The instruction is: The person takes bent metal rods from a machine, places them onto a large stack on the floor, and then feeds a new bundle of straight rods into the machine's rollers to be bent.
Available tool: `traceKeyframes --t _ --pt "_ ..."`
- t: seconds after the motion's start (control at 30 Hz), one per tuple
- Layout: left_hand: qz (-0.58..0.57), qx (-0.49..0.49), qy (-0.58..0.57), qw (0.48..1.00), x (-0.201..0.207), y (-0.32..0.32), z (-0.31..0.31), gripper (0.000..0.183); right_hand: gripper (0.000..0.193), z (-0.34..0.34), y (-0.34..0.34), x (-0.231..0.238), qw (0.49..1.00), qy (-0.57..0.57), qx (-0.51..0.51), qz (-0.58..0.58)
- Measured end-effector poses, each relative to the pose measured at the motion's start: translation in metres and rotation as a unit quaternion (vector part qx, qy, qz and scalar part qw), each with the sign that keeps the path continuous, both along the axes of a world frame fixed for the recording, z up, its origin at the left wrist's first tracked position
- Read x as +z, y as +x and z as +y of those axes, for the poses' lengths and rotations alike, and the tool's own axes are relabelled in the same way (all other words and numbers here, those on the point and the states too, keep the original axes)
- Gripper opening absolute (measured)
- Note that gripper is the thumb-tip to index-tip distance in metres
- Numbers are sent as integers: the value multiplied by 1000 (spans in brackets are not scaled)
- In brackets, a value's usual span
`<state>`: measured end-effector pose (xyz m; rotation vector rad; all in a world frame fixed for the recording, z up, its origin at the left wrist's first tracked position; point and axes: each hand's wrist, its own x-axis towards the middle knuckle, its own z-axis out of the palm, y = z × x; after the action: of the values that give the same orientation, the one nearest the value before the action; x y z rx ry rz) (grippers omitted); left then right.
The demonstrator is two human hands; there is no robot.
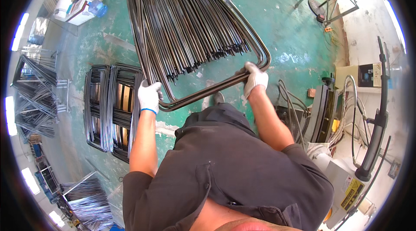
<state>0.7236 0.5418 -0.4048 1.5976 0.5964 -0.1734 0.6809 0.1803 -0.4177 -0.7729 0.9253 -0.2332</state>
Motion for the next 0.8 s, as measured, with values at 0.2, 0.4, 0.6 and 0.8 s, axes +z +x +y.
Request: traceKeyframes --t 0.2,0.4,0.6,0.8 --pt "-42 21 90 995 -41 -9 -3 22 33 -41 13 -47 902 -352 126 214" --pt "32 -64 374 925 -50 -29 9 65 74 -77 55 -4 620 -664 291 300" --pt "57 -12 104 993 -87 -14 4 34 17 -140 129 -97 763 -351 502 205" --pt "87 -32 -153 984 -71 -38 30 14 17 -145 104 -58 708 -424 534 183"
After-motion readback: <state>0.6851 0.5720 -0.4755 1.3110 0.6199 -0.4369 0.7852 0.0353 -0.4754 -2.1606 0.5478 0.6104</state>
